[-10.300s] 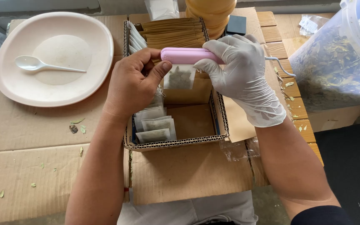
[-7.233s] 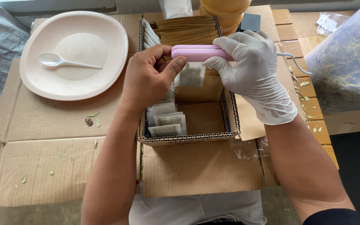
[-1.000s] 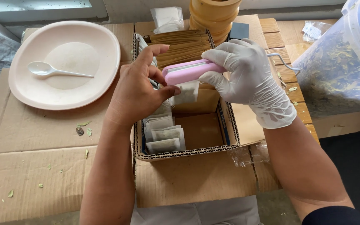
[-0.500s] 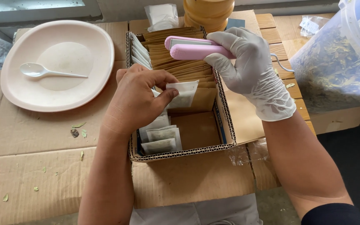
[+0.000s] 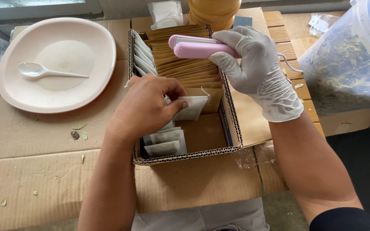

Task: Sealing individual tea bags with a handheld heat sealer and organizing them into a larger paper pouch.

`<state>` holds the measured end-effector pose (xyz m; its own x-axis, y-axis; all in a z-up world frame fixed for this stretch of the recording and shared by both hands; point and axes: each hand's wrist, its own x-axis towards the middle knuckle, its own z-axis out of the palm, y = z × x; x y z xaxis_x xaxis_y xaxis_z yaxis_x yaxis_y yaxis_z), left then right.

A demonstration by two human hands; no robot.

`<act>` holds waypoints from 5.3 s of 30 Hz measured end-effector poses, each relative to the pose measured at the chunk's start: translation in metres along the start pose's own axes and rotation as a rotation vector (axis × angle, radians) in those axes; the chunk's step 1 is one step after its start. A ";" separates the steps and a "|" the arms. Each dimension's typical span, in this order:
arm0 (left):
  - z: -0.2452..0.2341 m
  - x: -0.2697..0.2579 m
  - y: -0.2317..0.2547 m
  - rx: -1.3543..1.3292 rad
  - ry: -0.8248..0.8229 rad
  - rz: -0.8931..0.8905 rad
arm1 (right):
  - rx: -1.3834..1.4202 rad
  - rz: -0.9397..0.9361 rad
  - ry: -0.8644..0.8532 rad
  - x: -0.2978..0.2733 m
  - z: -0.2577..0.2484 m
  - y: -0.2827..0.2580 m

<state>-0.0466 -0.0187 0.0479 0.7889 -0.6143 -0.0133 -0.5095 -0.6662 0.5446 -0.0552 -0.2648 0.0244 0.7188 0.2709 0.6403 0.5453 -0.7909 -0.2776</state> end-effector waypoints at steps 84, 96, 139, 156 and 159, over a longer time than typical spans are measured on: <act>0.061 0.134 0.088 0.592 -0.290 0.028 | 0.048 1.000 -0.847 0.007 -0.064 0.039; 0.085 0.130 0.100 0.694 -0.404 0.083 | 0.053 0.969 -0.851 0.003 -0.068 0.037; -0.027 0.082 0.020 -0.497 0.175 -0.179 | 0.834 0.624 -0.131 -0.008 -0.053 0.057; 0.002 0.001 -0.010 -0.176 0.389 0.263 | 0.522 0.197 0.045 0.002 -0.011 -0.044; 0.009 -0.002 -0.015 -0.131 0.435 0.306 | 0.528 0.320 0.000 0.001 -0.007 -0.053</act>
<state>-0.0440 -0.0115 0.0325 0.6950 -0.5213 0.4951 -0.7127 -0.4091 0.5697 -0.0868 -0.2264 0.0451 0.8820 0.0648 0.4667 0.4425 -0.4543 -0.7732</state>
